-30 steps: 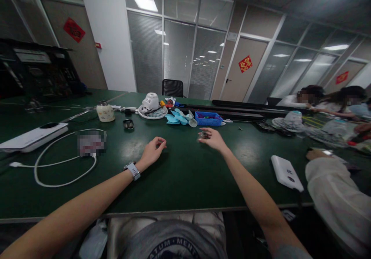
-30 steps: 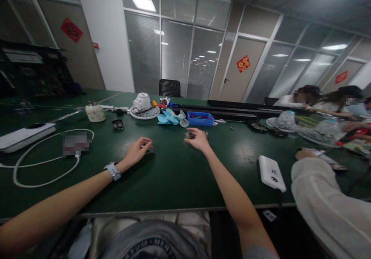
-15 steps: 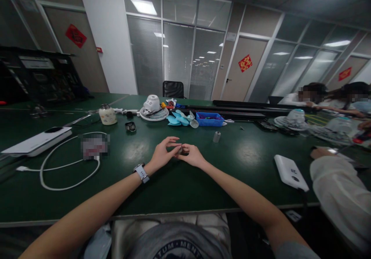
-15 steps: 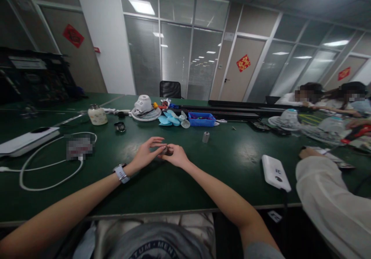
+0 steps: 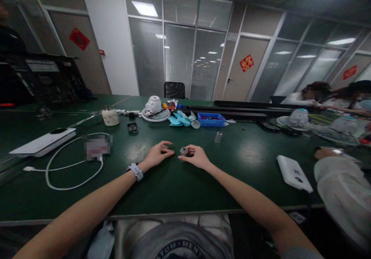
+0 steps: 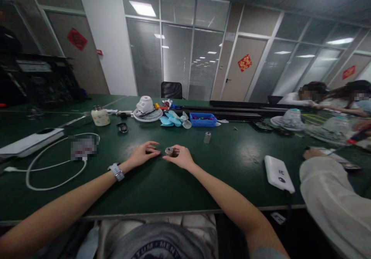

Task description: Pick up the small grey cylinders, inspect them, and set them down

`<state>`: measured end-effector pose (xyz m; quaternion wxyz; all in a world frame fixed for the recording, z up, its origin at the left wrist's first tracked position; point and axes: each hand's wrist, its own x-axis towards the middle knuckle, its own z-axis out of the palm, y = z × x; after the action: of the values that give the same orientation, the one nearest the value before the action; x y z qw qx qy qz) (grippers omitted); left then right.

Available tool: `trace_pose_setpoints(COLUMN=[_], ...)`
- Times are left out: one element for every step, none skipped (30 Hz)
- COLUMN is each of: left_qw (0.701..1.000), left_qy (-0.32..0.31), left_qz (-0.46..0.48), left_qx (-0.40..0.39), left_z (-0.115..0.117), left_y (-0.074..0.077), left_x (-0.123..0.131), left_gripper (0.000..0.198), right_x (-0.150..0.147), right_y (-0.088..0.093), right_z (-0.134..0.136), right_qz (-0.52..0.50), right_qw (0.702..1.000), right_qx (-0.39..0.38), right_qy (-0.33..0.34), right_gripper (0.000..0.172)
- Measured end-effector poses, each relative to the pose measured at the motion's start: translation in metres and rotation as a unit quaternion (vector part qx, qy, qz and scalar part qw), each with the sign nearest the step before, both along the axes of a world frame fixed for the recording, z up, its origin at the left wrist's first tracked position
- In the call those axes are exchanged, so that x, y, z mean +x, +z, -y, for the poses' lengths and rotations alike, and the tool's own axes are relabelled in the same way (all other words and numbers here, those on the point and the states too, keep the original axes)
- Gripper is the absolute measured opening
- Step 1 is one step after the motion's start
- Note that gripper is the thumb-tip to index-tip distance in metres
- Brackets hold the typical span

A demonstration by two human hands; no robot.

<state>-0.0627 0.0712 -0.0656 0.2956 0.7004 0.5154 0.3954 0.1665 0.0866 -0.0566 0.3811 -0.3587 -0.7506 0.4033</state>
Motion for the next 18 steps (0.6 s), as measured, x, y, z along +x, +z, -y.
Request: trace_pose_setpoints(left_qw=[1.0, 1.0, 0.999, 0.999, 0.999, 0.999, 0.998, 0.997, 0.995, 0.993, 0.991, 0.989, 0.988, 0.987, 0.986, 0.985, 0.985, 0.986], left_qy=[-0.005, -0.005, 0.0, 0.009, 0.022, 0.037, 0.053, 0.07, 0.087, 0.103, 0.118, 0.129, 0.137, 0.139, 0.138, 0.134, 0.13, 0.127], left_qz=[-0.015, -0.026, -0.031, -0.029, -0.02, -0.006, 0.011, 0.028, 0.041, 0.049, 0.054, 0.059, 0.067, 0.079, 0.093, 0.104, 0.11, 0.108], left_qx=[0.001, 0.006, 0.013, 0.018, 0.021, 0.022, 0.022, 0.022, 0.024, 0.027, 0.031, 0.033, 0.033, 0.031, 0.026, 0.02, 0.015, 0.013], left_z=[-0.001, -0.002, -0.002, -0.002, -0.002, -0.002, -0.002, -0.003, -0.004, -0.005, -0.006, -0.007, -0.008, -0.008, -0.008, -0.008, -0.007, -0.007], left_y=[-0.003, -0.005, -0.005, -0.005, -0.005, -0.005, -0.004, -0.004, -0.004, -0.005, -0.005, -0.005, -0.005, -0.006, -0.006, -0.006, -0.006, -0.006], left_x=[0.0, 0.001, 0.002, 0.003, 0.003, 0.004, 0.004, 0.004, 0.004, 0.003, 0.003, 0.002, 0.002, 0.001, 0.001, 0.001, 0.001, 0.001], left_gripper=[0.055, 0.056, 0.057, 0.056, 0.055, 0.051, 0.047, 0.042, 0.038, 0.034, 0.032, 0.03, 0.028, 0.025, 0.022, 0.019, 0.016, 0.015], right_x=[0.001, 0.002, 0.002, 0.003, 0.003, 0.003, 0.003, 0.003, 0.003, 0.002, 0.003, 0.004, 0.006, 0.01, 0.015, 0.024, 0.034, 0.047], right_y=[0.0, 0.0, 0.0, 0.001, 0.001, 0.001, 0.002, 0.002, 0.003, 0.003, 0.004, 0.005, 0.006, 0.007, 0.008, 0.01, 0.013, 0.016], right_z=[0.0, -0.001, -0.001, 0.0, 0.0, 0.001, 0.001, 0.002, 0.003, 0.003, 0.003, 0.001, -0.001, -0.005, -0.011, -0.018, -0.026, -0.036], right_qz=[0.001, 0.003, 0.005, 0.007, 0.01, 0.011, 0.013, 0.015, 0.018, 0.021, 0.023, 0.024, 0.025, 0.026, 0.031, 0.039, 0.05, 0.062], right_qw=[1.0, 1.0, 1.0, 1.0, 1.0, 1.0, 1.0, 1.0, 1.0, 1.0, 1.0, 1.0, 0.999, 0.999, 0.998, 0.996, 0.995, 0.993], right_qx=[-0.002, -0.002, -0.002, 0.0, 0.001, 0.003, 0.003, 0.002, 0.0, -0.002, -0.004, -0.007, -0.01, -0.017, -0.027, -0.04, -0.055, -0.07], right_qy=[-0.002, -0.002, -0.003, -0.003, -0.001, 0.001, 0.005, 0.006, 0.006, 0.006, 0.007, 0.011, 0.021, 0.035, 0.051, 0.064, 0.071, 0.07], right_gripper=[0.044, 0.045, 0.045, 0.046, 0.046, 0.046, 0.046, 0.047, 0.047, 0.047, 0.047, 0.046, 0.046, 0.045, 0.045, 0.045, 0.046, 0.047])
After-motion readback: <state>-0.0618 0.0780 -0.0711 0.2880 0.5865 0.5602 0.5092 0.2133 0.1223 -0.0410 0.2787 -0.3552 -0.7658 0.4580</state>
